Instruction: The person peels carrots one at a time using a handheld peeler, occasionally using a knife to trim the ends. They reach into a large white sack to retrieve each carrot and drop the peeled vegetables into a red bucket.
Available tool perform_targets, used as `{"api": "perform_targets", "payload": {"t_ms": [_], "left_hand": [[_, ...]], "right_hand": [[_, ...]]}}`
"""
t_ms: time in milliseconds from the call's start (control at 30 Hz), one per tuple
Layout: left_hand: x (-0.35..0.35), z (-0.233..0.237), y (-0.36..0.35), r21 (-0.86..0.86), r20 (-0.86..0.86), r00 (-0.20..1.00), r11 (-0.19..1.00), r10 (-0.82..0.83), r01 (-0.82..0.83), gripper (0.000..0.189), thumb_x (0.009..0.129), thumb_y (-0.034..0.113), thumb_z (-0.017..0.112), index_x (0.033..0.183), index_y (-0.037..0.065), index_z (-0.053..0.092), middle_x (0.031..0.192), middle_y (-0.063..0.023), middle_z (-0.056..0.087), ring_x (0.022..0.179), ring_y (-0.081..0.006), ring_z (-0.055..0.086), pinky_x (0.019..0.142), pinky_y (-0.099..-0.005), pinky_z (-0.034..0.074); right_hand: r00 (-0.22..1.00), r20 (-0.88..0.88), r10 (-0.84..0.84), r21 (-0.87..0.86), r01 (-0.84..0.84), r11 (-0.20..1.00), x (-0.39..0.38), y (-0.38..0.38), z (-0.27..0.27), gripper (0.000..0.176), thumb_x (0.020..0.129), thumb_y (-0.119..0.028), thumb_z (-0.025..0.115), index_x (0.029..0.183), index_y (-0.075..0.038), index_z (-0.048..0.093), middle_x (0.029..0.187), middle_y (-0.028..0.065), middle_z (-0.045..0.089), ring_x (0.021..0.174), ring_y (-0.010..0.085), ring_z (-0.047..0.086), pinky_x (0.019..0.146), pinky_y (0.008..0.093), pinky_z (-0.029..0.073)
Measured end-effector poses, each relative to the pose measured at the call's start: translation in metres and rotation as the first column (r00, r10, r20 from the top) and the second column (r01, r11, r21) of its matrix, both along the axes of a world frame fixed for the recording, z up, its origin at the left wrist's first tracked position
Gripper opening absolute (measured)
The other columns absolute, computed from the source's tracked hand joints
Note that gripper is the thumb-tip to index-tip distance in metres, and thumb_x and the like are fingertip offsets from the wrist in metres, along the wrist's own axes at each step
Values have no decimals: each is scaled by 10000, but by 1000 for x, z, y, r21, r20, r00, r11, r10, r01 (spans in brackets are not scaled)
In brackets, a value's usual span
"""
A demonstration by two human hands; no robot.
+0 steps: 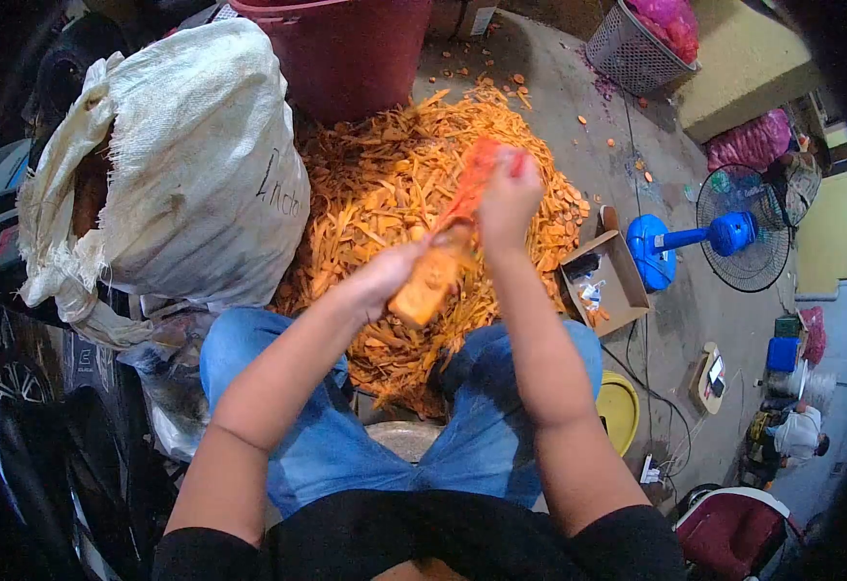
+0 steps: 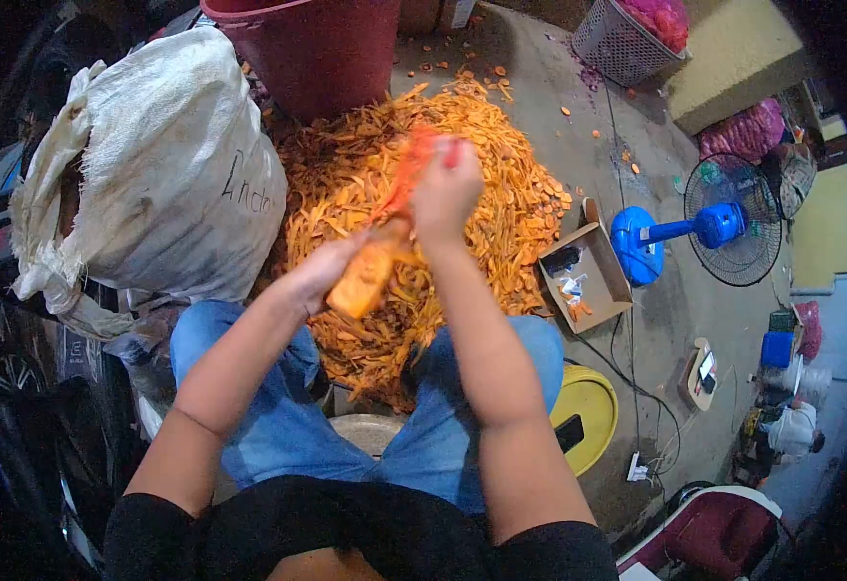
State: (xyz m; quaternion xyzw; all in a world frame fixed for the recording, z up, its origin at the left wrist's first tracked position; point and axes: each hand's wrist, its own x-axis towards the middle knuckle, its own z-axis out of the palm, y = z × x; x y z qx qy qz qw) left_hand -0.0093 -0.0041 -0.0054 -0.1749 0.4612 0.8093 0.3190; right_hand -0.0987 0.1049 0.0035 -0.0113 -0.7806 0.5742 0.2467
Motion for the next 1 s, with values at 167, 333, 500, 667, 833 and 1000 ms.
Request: {"api": "perform_targets", "payload": {"t_ms": [167, 333, 500, 667, 833, 1000], "left_hand": [[2, 1, 3, 114, 54, 996, 991, -69, 63, 387, 846, 353, 286, 1004, 40, 450, 793, -105, 558, 654, -192, 566, 574, -306, 483], [-8, -10, -2, 220, 79, 976, 951, 204, -216, 372, 847, 349, 282, 1005, 63, 457, 843, -91, 555, 703, -173, 559, 606, -290, 472], [-8, -7, 1, 178, 44, 945, 928, 325, -328, 360, 855, 330, 263, 1007, 69, 459, 878, -65, 549, 703, -151, 554, 595, -272, 466], [-6, 12, 6, -30, 51, 991, 992, 126, -125, 368, 866, 301, 224, 1016, 53, 452, 830, -78, 562, 669, -143, 563, 624, -266, 460], [-6, 10, 3, -31, 13, 997, 997, 70, -70, 371, 859, 310, 264, 1031, 39, 451, 868, -76, 563, 723, -143, 563, 660, -264, 453], [18, 7, 10, -22, -44, 994, 995, -101, 100, 383, 852, 327, 292, 1083, 50, 421, 955, -69, 532, 806, -130, 531, 728, -253, 423]], "right_hand": [[957, 157, -244, -92, 261, 961, -36, 53, -1, 187, 809, -163, 442, 713, -6, 475, 598, 48, 490, 537, 132, 433, 483, 278, 347], [992, -20, 124, -83, -126, 989, 16, 3, 6, 184, 812, -166, 443, 727, -5, 471, 595, 50, 488, 550, 105, 428, 486, 268, 347], [969, 71, 236, -37, -234, 972, 35, -19, -4, 207, 805, -169, 448, 689, 2, 450, 517, 76, 448, 459, 137, 395, 447, 289, 340], [994, 66, 82, -32, -80, 996, 5, -3, -2, 203, 795, -149, 451, 665, 6, 448, 505, 101, 444, 436, 178, 406, 440, 308, 335], [999, -43, -29, 55, 32, 998, -10, 4, -7, 194, 790, -154, 457, 668, -2, 468, 527, 98, 469, 471, 200, 435, 476, 318, 349], [791, 507, -344, -7, 402, 916, -55, 75, -17, 204, 799, -182, 453, 736, 11, 480, 574, 101, 506, 517, 178, 462, 485, 318, 356]]}}
